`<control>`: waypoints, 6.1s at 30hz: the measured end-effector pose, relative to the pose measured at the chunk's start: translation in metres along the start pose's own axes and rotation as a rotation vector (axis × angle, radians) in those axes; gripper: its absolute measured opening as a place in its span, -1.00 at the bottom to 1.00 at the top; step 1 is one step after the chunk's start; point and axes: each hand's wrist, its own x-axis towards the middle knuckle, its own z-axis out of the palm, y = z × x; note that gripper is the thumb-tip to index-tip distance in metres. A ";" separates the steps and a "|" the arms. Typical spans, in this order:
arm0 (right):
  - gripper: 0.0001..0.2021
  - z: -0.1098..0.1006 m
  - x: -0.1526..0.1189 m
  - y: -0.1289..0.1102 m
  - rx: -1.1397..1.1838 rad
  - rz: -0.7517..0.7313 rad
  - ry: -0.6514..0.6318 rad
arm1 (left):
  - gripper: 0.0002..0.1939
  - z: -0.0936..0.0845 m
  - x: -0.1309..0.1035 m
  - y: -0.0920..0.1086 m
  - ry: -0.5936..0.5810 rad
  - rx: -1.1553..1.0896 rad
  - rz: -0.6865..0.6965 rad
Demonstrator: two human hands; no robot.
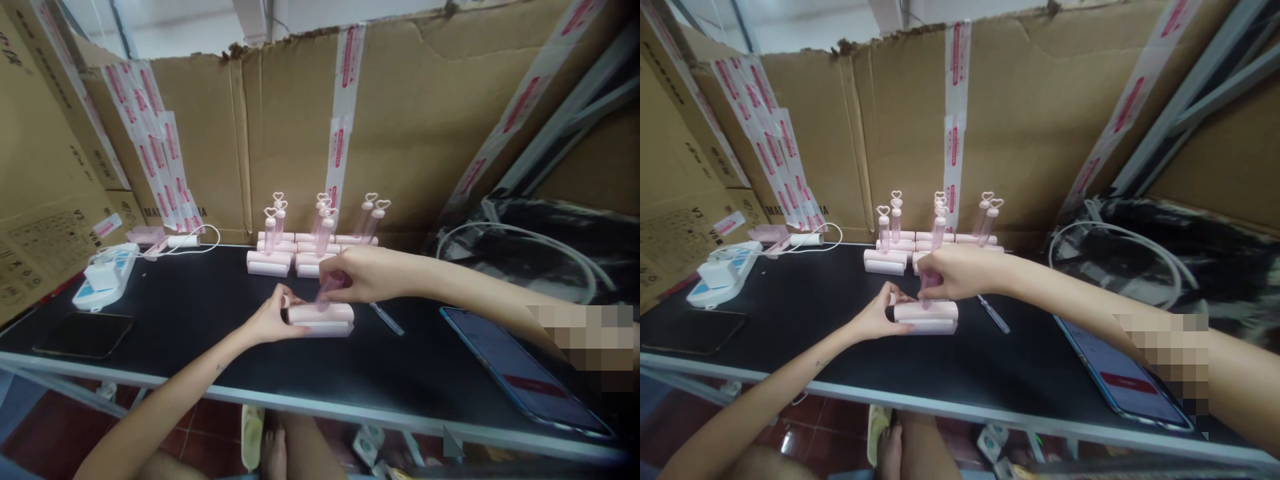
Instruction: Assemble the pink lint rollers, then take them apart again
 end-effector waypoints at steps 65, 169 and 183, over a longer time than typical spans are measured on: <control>-0.61 -0.003 -0.029 0.019 0.741 -0.014 0.512 | -0.34 0.001 0.046 0.069 -0.001 -0.140 0.183; -0.48 0.107 -0.076 0.175 0.323 0.556 0.445 | -0.43 -0.011 0.013 -0.006 0.154 0.186 0.170; -0.17 0.127 -0.053 0.119 0.092 0.728 0.720 | -0.60 -0.007 -0.066 0.130 0.176 0.742 0.779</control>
